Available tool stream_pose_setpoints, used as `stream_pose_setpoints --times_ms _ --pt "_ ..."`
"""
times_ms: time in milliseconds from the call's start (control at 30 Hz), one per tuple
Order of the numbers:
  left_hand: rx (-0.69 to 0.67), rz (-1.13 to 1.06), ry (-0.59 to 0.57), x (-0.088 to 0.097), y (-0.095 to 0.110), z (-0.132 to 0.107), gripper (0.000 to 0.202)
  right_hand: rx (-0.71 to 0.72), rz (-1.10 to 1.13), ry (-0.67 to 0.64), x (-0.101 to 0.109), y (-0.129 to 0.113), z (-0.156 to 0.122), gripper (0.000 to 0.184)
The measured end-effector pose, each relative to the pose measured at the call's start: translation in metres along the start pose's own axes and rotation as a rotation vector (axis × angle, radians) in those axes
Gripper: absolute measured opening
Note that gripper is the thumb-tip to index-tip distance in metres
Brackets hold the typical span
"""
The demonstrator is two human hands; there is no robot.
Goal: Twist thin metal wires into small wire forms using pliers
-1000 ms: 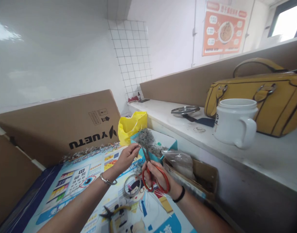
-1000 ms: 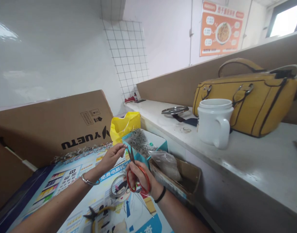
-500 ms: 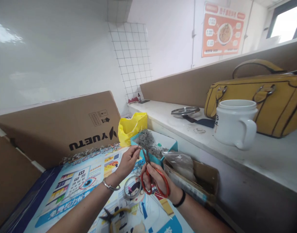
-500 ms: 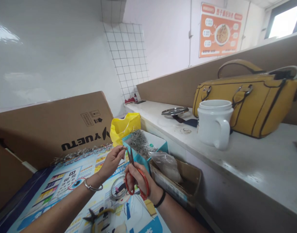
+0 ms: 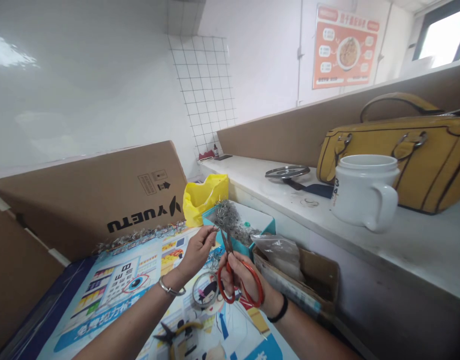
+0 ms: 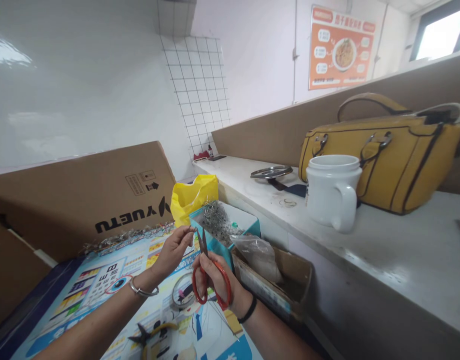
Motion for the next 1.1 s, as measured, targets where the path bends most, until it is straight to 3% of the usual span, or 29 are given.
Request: stream_pose_setpoints --times_ms 433,633,833,1100 --pt "-0.054 0.041 0.001 0.001 0.001 -0.001 0.019 -0.054 -0.016 0.018 -0.002 0.000 -0.002 0.036" --pt "-0.330 0.293 0.056 0.010 -0.001 -0.004 0.020 -0.104 0.047 -0.011 -0.005 0.000 -0.005 0.037" --pt "-0.420 0.366 0.035 0.023 -0.003 -0.010 0.020 -0.247 0.217 -0.071 -0.018 -0.004 -0.013 0.041" --pt "-0.650 0.596 -0.059 0.046 0.009 -0.036 0.023 -0.372 0.035 -0.144 -0.025 0.004 -0.028 0.036"
Point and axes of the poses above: each hand's wrist, its own z-axis towards the middle knuckle, its own x-axis out of the back of the hand, y = z × x, the point moved 6 cm from there along z, towards the middle knuckle, and after that the axes turned 4 degrees about y, right-handed, at the moved point
